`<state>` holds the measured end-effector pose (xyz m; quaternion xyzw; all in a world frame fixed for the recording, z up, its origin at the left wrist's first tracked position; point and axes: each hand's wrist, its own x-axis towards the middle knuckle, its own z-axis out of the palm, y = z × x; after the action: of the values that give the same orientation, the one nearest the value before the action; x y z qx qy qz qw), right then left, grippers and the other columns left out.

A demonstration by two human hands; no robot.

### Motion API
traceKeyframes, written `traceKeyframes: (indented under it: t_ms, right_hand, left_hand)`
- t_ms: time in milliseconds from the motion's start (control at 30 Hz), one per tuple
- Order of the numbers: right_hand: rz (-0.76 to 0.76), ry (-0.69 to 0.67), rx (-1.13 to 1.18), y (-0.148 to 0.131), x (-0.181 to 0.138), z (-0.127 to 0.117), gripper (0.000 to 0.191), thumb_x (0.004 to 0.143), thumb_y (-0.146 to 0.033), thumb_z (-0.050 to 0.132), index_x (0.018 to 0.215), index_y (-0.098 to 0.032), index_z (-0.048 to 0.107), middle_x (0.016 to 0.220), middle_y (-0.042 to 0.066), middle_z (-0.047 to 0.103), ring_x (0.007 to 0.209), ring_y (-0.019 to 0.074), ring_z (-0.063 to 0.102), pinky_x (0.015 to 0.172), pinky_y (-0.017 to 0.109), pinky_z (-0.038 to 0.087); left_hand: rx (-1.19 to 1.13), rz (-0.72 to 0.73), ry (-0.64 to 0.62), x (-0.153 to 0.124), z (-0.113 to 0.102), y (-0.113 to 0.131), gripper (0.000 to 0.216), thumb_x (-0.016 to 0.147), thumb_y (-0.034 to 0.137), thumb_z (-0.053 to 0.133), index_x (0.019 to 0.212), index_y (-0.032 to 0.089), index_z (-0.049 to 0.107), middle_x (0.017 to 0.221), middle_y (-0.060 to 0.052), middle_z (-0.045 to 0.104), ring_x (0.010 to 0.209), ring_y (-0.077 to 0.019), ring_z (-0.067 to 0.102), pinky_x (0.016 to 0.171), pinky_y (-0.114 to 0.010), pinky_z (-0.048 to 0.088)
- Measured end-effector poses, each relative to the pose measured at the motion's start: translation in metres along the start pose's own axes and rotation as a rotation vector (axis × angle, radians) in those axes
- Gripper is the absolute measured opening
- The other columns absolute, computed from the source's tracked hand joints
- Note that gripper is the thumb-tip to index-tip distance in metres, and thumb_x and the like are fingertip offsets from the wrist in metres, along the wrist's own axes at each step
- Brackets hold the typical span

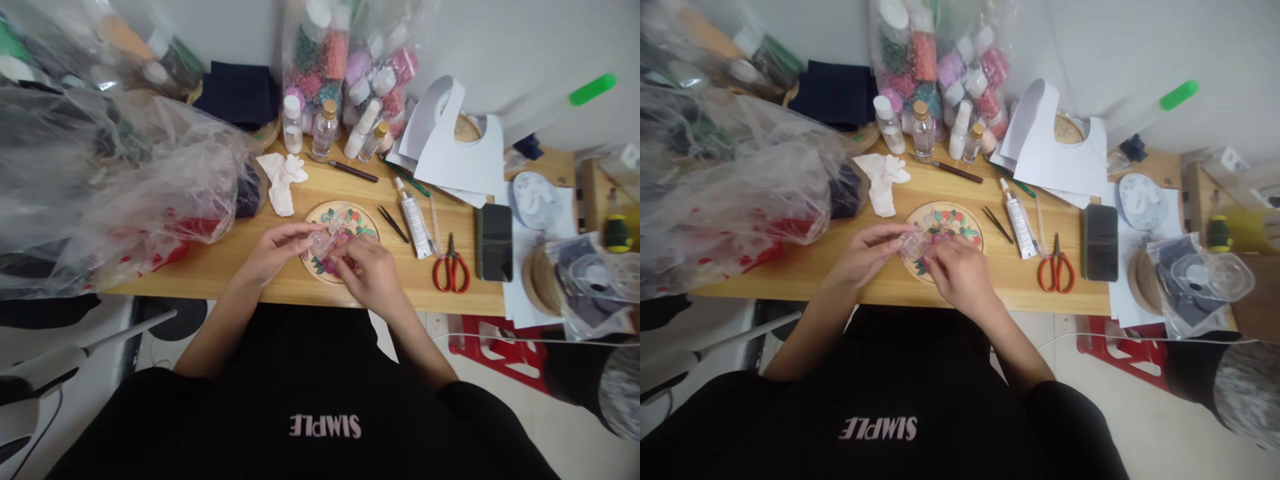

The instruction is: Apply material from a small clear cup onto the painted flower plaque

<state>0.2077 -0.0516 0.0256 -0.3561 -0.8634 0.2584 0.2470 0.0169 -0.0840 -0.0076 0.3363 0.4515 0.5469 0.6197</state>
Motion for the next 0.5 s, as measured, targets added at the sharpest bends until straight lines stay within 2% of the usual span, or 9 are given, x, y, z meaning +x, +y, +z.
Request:
traceKeyframes:
  t_ms: [133, 300, 400, 500]
  right_hand:
    - [0.125, -0.007, 0.190, -0.003, -0.001, -0.002, 0.015, 0.089, -0.021, 0.057, 0.075, -0.021, 0.063, 0.067, -0.001, 0.064, 0.063, 0.0143, 0.056, 0.064, 0.029, 0.045]
    - [0.229, 0.114, 0.262, -0.001, -0.012, -0.013, 0.013, 0.088, -0.023, 0.061, 0.075, -0.021, 0.064, 0.061, -0.003, 0.057, 0.058, 0.0120, 0.051, 0.059, 0.027, 0.043]
    - [0.206, 0.123, 0.180, 0.006, -0.021, -0.016, 0.014, 0.087, -0.021, 0.062, 0.074, -0.020, 0.064, 0.063, -0.002, 0.059, 0.060, 0.0127, 0.053, 0.058, 0.027, 0.043]
    - [0.104, 0.111, 0.039, 0.014, -0.028, -0.011, 0.011, 0.087, -0.019, 0.062, 0.077, -0.020, 0.064, 0.065, 0.000, 0.062, 0.063, 0.0144, 0.055, 0.059, 0.028, 0.045]
  left_hand:
    - [0.030, -0.006, 0.002, 0.000, -0.001, -0.001, 0.026, 0.070, 0.037, 0.080, 0.093, 0.025, 0.079, 0.103, -0.005, 0.077, 0.076, -0.0146, 0.067, 0.064, -0.025, 0.052]
    - [-0.011, 0.005, -0.002, 0.000, -0.002, -0.002, 0.027, 0.069, 0.036, 0.081, 0.093, 0.024, 0.079, 0.095, -0.004, 0.077, 0.069, -0.0120, 0.064, 0.063, -0.024, 0.049]
    - [-0.022, -0.006, 0.007, 0.000, -0.001, -0.001, 0.027, 0.068, 0.037, 0.082, 0.091, 0.023, 0.079, 0.093, -0.004, 0.076, 0.066, -0.0110, 0.062, 0.061, -0.024, 0.049]
    - [-0.019, -0.024, 0.000, 0.001, 0.000, 0.000, 0.027, 0.069, 0.036, 0.081, 0.091, 0.022, 0.078, 0.094, -0.004, 0.076, 0.069, -0.0113, 0.062, 0.061, -0.024, 0.049]
